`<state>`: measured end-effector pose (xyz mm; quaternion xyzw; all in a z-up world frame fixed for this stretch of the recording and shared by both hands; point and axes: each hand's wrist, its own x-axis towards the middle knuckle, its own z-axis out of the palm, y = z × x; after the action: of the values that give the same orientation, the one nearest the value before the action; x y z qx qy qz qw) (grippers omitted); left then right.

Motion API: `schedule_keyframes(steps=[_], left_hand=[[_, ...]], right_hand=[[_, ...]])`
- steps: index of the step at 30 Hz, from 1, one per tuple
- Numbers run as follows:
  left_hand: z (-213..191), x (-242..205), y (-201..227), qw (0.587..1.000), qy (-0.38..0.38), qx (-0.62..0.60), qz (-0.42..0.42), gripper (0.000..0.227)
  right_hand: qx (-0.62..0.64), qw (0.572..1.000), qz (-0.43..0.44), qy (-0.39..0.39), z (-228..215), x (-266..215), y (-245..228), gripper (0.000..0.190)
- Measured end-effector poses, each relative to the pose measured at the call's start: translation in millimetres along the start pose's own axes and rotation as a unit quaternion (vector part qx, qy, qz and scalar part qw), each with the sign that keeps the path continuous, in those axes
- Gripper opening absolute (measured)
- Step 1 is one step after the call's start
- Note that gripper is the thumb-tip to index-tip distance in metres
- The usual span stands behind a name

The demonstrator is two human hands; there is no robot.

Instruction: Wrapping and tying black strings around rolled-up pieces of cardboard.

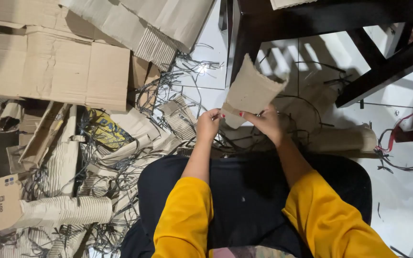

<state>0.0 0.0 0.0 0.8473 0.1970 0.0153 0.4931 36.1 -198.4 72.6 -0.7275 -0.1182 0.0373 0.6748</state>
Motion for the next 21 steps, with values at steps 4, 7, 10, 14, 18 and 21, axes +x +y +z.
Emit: schedule_keyframes(steps=[4, 7, 10, 14, 18, 21], left_hand=[[4.5, 1.3, -4.7, 0.998, 0.031, -0.046, -0.012, 0.007], [6.3, 7.4, -13.3, 0.997, 0.047, -0.052, -0.033, 0.01], [1.6, 6.0, -0.3, 0.995, 0.058, -0.078, -0.028, 0.01], [-8.9, -3.9, 20.5, 0.996, 0.052, -0.071, -0.011, 0.012], [-11.1, -3.3, 23.2, 0.997, 0.042, -0.068, -0.004, 0.017], [-21.1, -10.9, 29.2, 0.996, 0.021, -0.088, -0.014, 0.032]], right_hand=[[0.032, 0.999, -0.011, -0.005, -3.0, -2.3, -17.4, 0.043], [0.073, 0.996, -0.048, -0.037, -5.2, 5.8, -12.9, 0.055], [0.014, 0.997, -0.075, 0.025, -8.5, 21.4, -4.6, 0.062], [-0.058, 0.984, -0.139, 0.09, -5.2, 32.8, -9.8, 0.063], [-0.004, 0.987, -0.152, 0.051, 5.2, 32.3, -10.4, 0.064], [0.052, 0.984, -0.164, 0.041, 8.8, 24.1, -1.0, 0.054]])
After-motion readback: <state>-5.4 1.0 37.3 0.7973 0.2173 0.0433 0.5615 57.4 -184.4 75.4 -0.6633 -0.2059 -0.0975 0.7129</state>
